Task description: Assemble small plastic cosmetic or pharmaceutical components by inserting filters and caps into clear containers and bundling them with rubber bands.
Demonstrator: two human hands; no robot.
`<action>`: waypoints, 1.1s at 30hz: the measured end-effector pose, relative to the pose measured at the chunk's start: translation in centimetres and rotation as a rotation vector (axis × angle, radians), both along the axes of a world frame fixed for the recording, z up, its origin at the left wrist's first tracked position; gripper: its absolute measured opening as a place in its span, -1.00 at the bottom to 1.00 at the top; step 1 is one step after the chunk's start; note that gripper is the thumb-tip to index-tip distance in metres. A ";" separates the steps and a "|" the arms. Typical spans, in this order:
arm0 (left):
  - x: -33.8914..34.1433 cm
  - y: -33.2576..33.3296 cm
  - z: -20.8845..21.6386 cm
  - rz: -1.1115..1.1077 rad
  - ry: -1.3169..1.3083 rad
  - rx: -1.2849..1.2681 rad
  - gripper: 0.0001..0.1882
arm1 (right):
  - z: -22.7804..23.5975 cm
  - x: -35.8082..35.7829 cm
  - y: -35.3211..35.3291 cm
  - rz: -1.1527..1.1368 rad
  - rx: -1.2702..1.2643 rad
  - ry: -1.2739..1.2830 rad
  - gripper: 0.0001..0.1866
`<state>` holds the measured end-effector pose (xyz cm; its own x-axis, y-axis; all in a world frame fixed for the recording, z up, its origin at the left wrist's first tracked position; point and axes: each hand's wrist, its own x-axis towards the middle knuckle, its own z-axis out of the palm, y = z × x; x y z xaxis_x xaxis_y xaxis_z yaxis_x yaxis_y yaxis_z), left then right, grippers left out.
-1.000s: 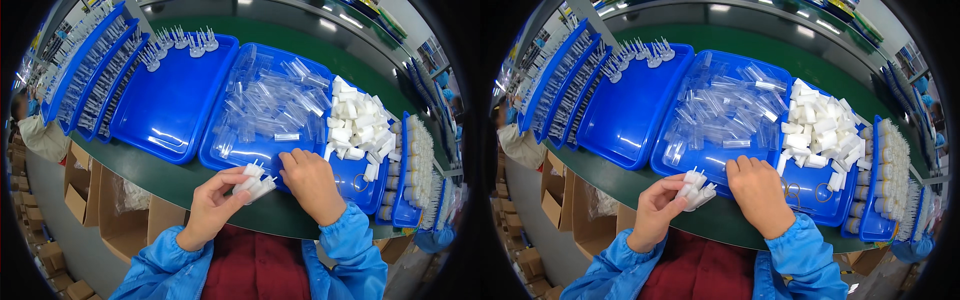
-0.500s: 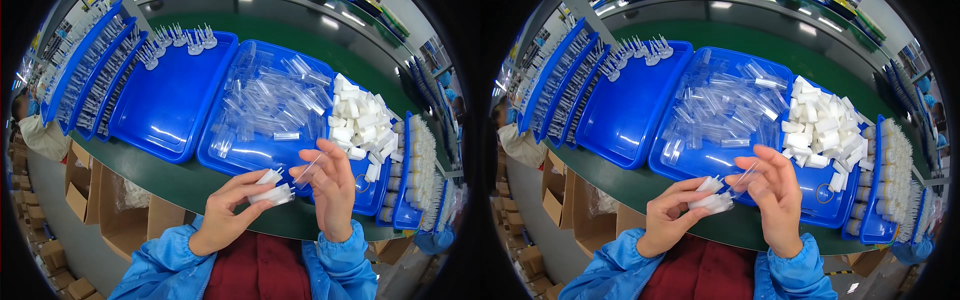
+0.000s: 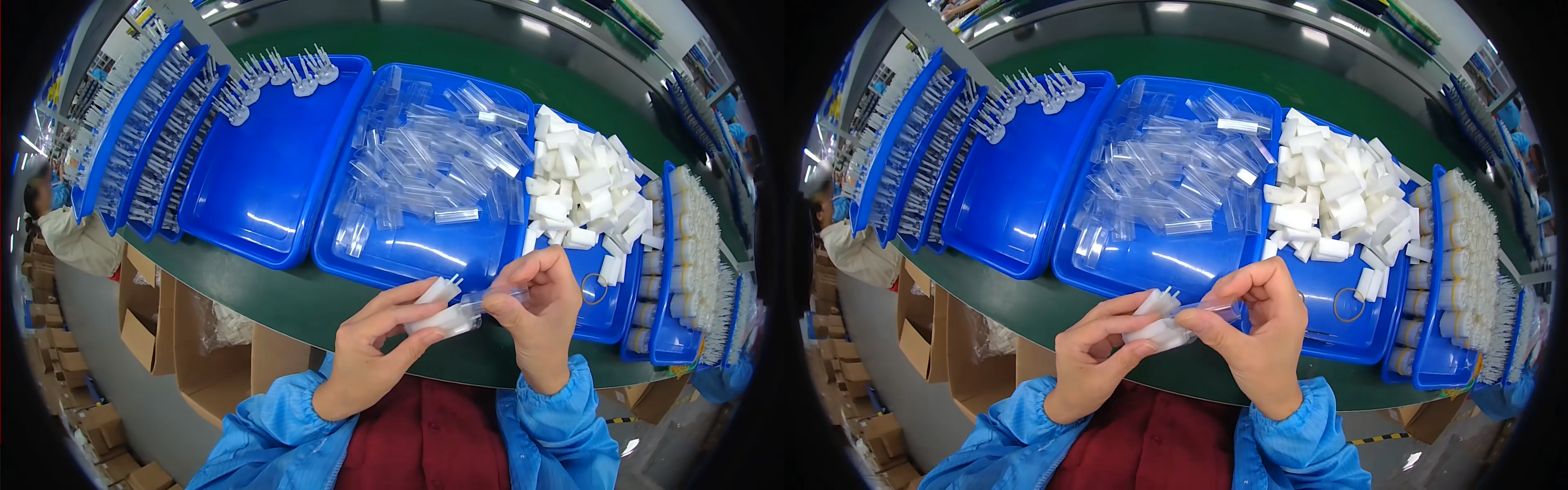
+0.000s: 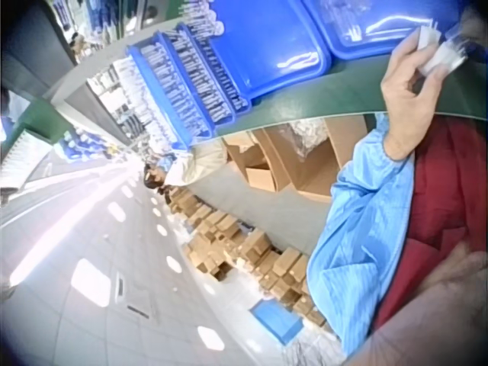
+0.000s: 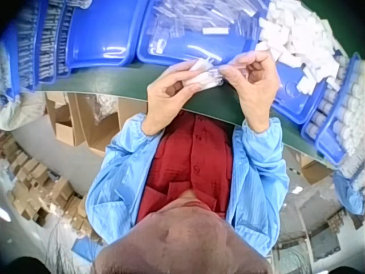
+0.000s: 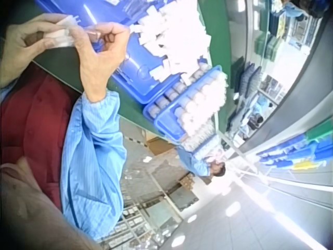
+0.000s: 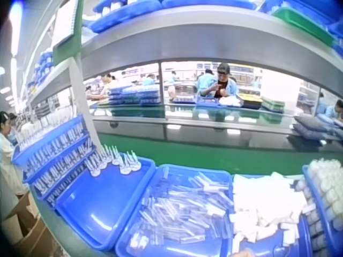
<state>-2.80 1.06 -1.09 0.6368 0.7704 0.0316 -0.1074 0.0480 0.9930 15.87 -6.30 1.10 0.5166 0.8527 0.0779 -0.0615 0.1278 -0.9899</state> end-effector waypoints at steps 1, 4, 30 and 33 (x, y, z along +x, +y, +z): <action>0.0 0.0 0.0 -0.003 -0.001 0.007 -0.70 | -0.2 0.1 0.3 -0.010 0.014 -0.006 -0.59; 0.1 0.0 -0.1 0.004 -0.013 0.018 -0.70 | 0.1 -0.1 0.3 -0.033 -0.010 0.077 -0.58; 1.0 -0.6 0.3 0.078 0.164 0.219 -0.71 | -1.9 -1.6 -0.8 -0.136 0.000 -0.340 -0.55; 1.0 -0.9 0.3 0.066 0.181 0.203 -0.68 | -1.3 -1.3 -0.7 -0.070 -0.101 -0.344 -0.57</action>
